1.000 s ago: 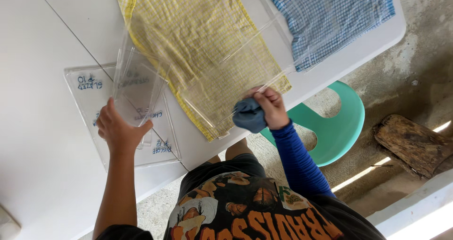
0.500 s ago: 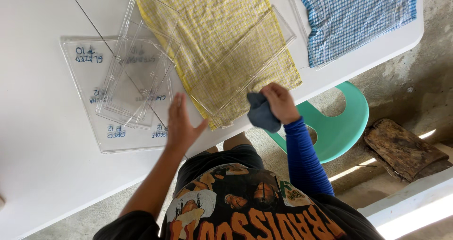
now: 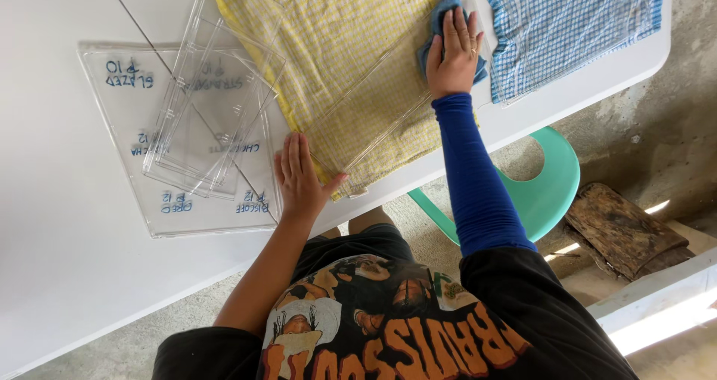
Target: The person wipes clear acrylic trays with a blue cloth, then assembles them into a multi-tiered display stand by inserting side pieces and stacking the trays on a white table.
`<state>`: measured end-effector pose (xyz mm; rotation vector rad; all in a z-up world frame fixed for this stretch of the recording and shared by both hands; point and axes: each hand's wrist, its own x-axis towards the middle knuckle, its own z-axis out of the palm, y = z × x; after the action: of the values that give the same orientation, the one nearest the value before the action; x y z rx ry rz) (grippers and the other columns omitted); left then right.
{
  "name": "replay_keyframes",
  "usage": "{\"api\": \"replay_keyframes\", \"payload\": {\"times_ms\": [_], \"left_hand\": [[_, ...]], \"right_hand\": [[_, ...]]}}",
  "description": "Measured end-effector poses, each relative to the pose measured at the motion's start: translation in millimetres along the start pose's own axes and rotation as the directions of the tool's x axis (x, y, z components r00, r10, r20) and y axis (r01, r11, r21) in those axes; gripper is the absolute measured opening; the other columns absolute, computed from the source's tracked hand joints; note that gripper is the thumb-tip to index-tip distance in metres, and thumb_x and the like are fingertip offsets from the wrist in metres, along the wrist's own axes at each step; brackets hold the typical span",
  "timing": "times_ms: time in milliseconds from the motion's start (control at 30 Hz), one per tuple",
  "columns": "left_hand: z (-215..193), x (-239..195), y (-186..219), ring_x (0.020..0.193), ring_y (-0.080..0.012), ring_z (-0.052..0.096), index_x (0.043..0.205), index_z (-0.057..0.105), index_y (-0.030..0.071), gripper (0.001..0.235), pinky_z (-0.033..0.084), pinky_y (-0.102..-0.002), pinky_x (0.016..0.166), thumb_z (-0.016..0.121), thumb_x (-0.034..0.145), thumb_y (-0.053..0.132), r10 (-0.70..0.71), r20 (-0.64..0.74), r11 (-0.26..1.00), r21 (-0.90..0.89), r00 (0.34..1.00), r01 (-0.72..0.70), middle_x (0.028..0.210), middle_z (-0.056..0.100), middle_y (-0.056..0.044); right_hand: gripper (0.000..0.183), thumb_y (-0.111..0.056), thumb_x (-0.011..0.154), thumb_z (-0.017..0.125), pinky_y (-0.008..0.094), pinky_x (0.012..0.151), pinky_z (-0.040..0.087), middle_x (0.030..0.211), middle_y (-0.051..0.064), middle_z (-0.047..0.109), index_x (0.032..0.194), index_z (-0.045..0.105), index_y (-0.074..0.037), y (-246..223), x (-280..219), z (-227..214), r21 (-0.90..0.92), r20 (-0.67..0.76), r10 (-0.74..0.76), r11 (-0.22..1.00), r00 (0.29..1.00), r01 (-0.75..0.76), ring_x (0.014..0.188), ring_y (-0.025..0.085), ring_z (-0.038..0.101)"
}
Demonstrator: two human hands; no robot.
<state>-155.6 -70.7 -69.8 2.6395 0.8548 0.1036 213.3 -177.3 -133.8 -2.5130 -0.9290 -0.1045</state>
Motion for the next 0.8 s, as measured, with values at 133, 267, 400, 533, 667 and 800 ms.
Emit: {"api": "replay_keyframes", "payload": {"times_ms": [133,267,400,533,667,800], "left_hand": [[1.1,4.2,-2.6,0.148,-0.0338,0.037,0.156,0.034,-0.005,0.121,0.029,-0.055,0.121,0.075,0.079,0.078,0.033,-0.102,0.999,0.017,0.994,-0.031,0.159,0.038,-0.021],[3.0,1.1,-4.0,0.149,-0.0315,0.039,0.156,0.036,-0.003,0.119,0.03,-0.052,0.122,0.075,0.076,0.076,-0.003,-0.073,1.0,0.022,0.997,0.005,0.159,0.04,-0.017],[3.8,4.7,-5.2,0.148,-0.031,0.04,0.155,0.037,-0.002,0.12,0.031,-0.052,0.121,0.077,0.074,0.076,-0.004,-0.096,1.0,0.017,0.995,0.005,0.158,0.041,-0.017],[3.3,-0.7,-4.2,0.147,-0.0332,0.04,0.156,0.036,-0.004,0.123,0.031,-0.054,0.12,0.078,0.074,0.077,0.009,-0.074,1.0,0.01,0.997,-0.008,0.157,0.041,-0.02],[0.9,0.8,-1.4,0.147,-0.0322,0.041,0.155,0.037,-0.004,0.123,0.031,-0.054,0.12,0.077,0.074,0.078,0.017,-0.102,1.0,0.016,0.995,-0.015,0.156,0.043,-0.019],[1.6,7.3,-0.2,0.148,-0.031,0.041,0.155,0.04,-0.003,0.121,0.032,-0.054,0.12,0.077,0.074,0.078,-0.012,-0.128,1.0,-0.003,0.992,0.012,0.157,0.044,-0.017]], "right_hand": [[0.057,-0.031,0.099,0.07,0.057,0.129,0.02,0.157,0.014,0.048,0.148,0.056,-0.006,-66.1,-56.4,13.3,0.116,0.062,-0.215,0.971,0.975,0.207,0.154,0.034,0.033],[0.062,-0.036,0.091,0.071,0.058,0.123,0.019,0.155,0.017,0.048,0.143,0.058,-0.005,-159.3,-157.9,3.7,0.39,0.313,-0.488,0.848,0.815,0.359,0.149,0.035,0.037],[0.05,-0.02,0.105,0.063,0.053,0.13,0.023,0.158,0.016,0.049,0.153,0.059,-0.006,-117.6,-121.4,14.3,-0.085,0.289,-0.744,0.607,0.603,0.79,0.143,0.03,0.04],[0.05,-0.021,0.107,0.055,0.058,0.132,0.021,0.163,0.013,0.045,0.154,0.051,-0.006,10.9,-11.8,12.9,0.05,0.206,-0.256,0.967,0.944,0.251,0.158,0.035,0.037],[0.058,-0.024,0.102,0.058,0.061,0.122,0.017,0.161,0.025,0.041,0.153,0.048,0.002,-17.2,-12.7,9.2,-0.077,0.093,-0.092,0.992,0.991,0.1,0.15,0.046,0.03],[0.057,-0.019,0.085,0.062,0.057,0.121,0.023,0.151,0.016,0.053,0.14,0.061,-0.005,-133.9,-110.6,10.2,0.175,0.33,-0.502,0.865,0.799,0.471,0.146,0.039,0.038]]}}
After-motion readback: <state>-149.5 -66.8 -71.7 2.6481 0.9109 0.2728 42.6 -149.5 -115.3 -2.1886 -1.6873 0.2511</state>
